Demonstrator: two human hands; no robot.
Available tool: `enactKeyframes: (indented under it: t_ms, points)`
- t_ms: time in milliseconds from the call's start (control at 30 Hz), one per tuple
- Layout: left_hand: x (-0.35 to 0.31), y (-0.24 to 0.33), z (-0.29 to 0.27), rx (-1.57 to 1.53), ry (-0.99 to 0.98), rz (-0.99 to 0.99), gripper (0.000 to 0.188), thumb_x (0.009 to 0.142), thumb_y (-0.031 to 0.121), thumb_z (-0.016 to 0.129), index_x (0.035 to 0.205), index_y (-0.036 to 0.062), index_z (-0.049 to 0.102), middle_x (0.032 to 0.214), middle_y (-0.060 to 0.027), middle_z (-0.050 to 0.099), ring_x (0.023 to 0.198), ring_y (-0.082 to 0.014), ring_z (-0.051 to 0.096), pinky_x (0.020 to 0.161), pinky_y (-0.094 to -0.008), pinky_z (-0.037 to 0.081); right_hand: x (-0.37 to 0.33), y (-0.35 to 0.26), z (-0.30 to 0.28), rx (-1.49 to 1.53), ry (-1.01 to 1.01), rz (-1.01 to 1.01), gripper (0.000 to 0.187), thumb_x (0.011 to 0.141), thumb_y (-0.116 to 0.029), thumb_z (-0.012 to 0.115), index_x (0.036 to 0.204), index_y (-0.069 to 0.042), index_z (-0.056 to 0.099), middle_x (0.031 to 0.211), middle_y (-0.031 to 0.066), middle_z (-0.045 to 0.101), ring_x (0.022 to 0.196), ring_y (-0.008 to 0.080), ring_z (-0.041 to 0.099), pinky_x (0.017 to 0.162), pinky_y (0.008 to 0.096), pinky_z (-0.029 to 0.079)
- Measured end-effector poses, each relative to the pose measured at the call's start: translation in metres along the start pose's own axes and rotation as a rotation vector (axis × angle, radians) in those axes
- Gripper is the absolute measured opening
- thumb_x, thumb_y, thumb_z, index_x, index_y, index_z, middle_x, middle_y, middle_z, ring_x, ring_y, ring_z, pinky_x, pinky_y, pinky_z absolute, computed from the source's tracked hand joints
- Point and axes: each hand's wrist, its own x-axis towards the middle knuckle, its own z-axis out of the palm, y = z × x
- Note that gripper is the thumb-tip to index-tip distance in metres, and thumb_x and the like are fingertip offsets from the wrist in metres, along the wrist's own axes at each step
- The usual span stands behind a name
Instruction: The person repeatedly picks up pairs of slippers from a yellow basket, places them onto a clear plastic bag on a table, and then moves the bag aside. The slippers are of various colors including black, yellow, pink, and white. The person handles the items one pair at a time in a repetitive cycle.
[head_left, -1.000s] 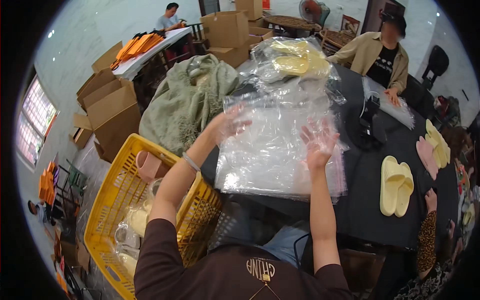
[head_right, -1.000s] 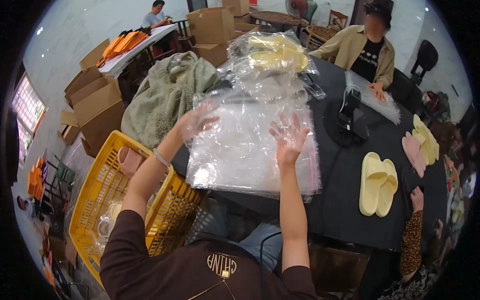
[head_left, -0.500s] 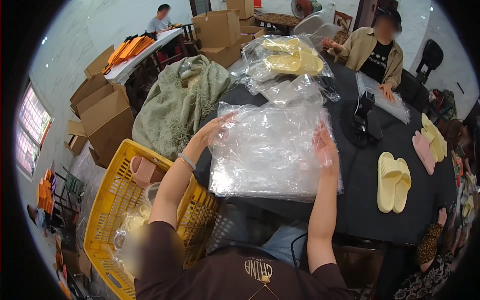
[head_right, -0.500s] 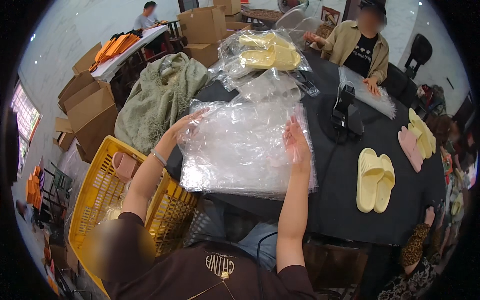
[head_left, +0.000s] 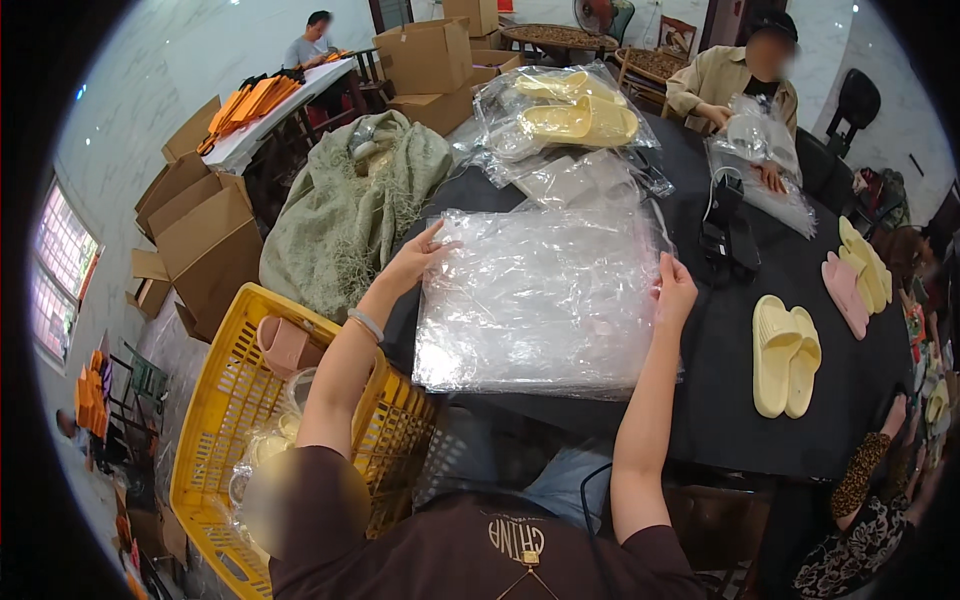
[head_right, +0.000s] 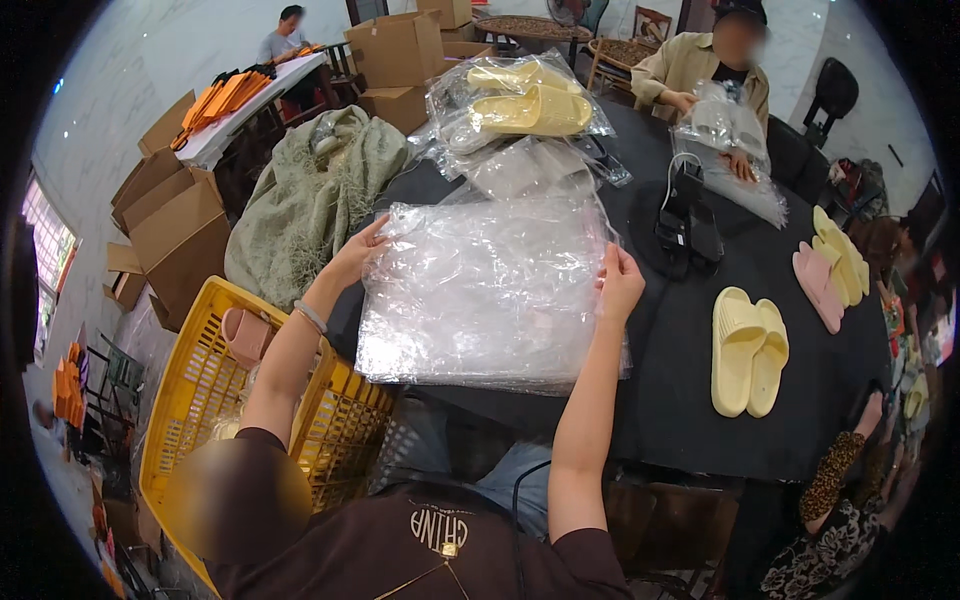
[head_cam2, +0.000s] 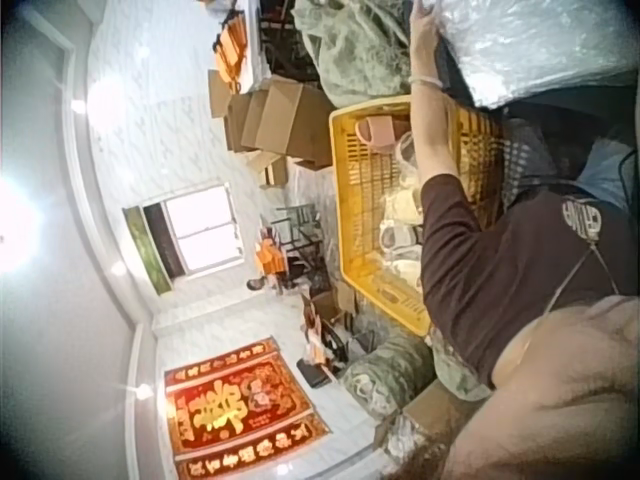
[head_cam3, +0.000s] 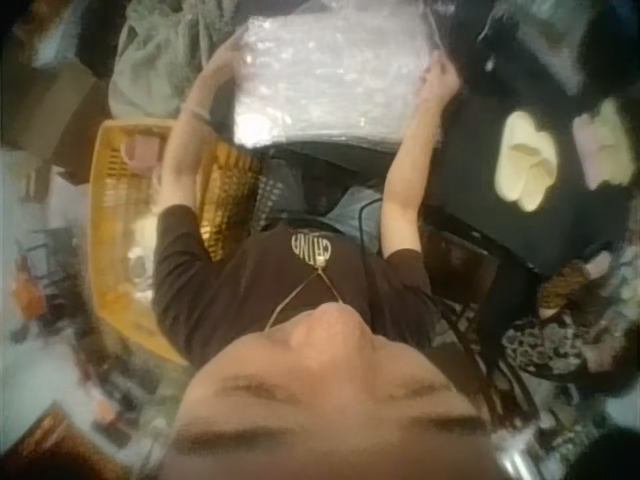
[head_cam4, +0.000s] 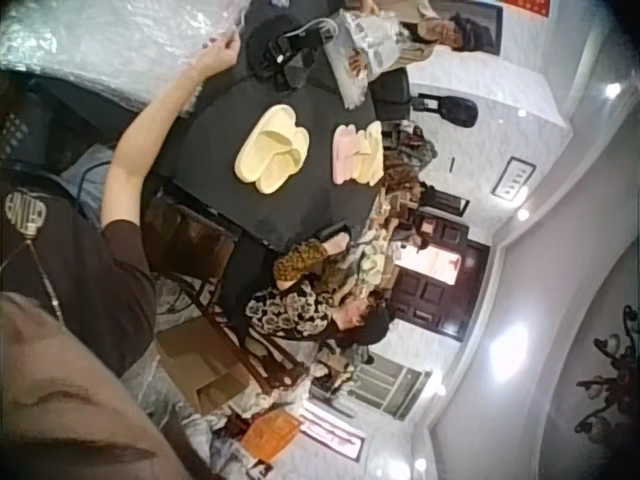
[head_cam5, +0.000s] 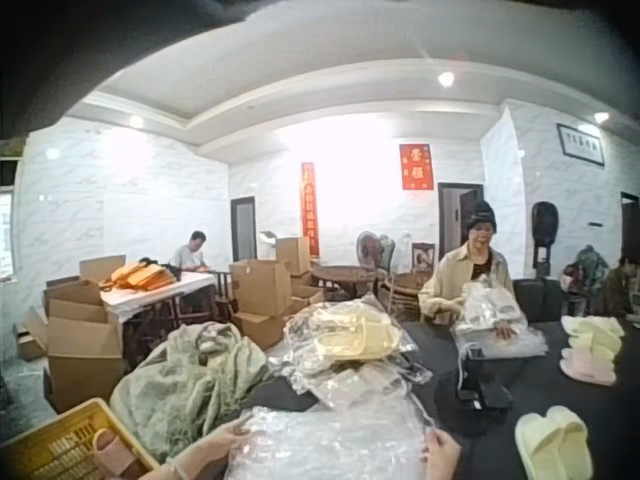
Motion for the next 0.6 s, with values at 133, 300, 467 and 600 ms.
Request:
enactKeyframes:
  t_ms: [133,300,467,600]
  points:
    - [-0.003,0.0,0.001,-0.355,0.18,-0.156,0.058,0.098,0.026,0.047,0.142,-0.0025,0.022,0.125,-0.0182,0.051,0.104,-0.0225,0.058,0.083,-0.0327,0.051,0.003,0.015,0.003,-0.108,-0.022,-0.072,0.023,0.088,-0.02,0.064,0.094,0.002,0.066,0.065,0.0027,0.06,0.045,0.0074,0.051,0.038,0.0222,0.041]
    - [-0.075,0.031,0.033,-0.397,0.348,-0.248,0.06,0.098,0.032,0.044,0.138,-0.0075,0.024,0.125,-0.0202,0.049,0.113,-0.0258,0.053,0.09,-0.0353,0.047,0.0,0.02,0.001,-0.277,0.032,-0.173,0.021,0.089,-0.019,0.061,0.094,0.001,0.066,0.068,0.0042,0.062,0.046,0.0096,0.056,0.038,0.0233,0.043]
    - [-0.115,0.038,0.049,-0.013,0.142,-0.315,0.05,0.097,0.025,0.045,0.136,-0.006,0.035,0.127,-0.0179,0.052,0.114,-0.0217,0.053,0.091,-0.0316,0.044,-0.002,0.017,0.003,-0.357,0.065,-0.219,0.025,0.09,-0.023,0.059,0.096,0.0,0.066,0.071,0.0046,0.063,0.049,0.0114,0.058,0.042,0.0255,0.045]
    - [-0.117,0.041,0.057,0.171,0.166,-0.257,0.042,0.093,0.016,0.055,0.129,-0.0034,0.044,0.106,-0.0073,0.057,0.111,-0.0186,0.055,0.087,-0.0264,0.046,-0.002,0.015,0.009,-0.378,0.073,-0.277,0.024,0.09,-0.022,0.059,0.097,0.001,0.066,0.073,0.0049,0.065,0.063,0.0115,0.061,0.055,0.0251,0.047]
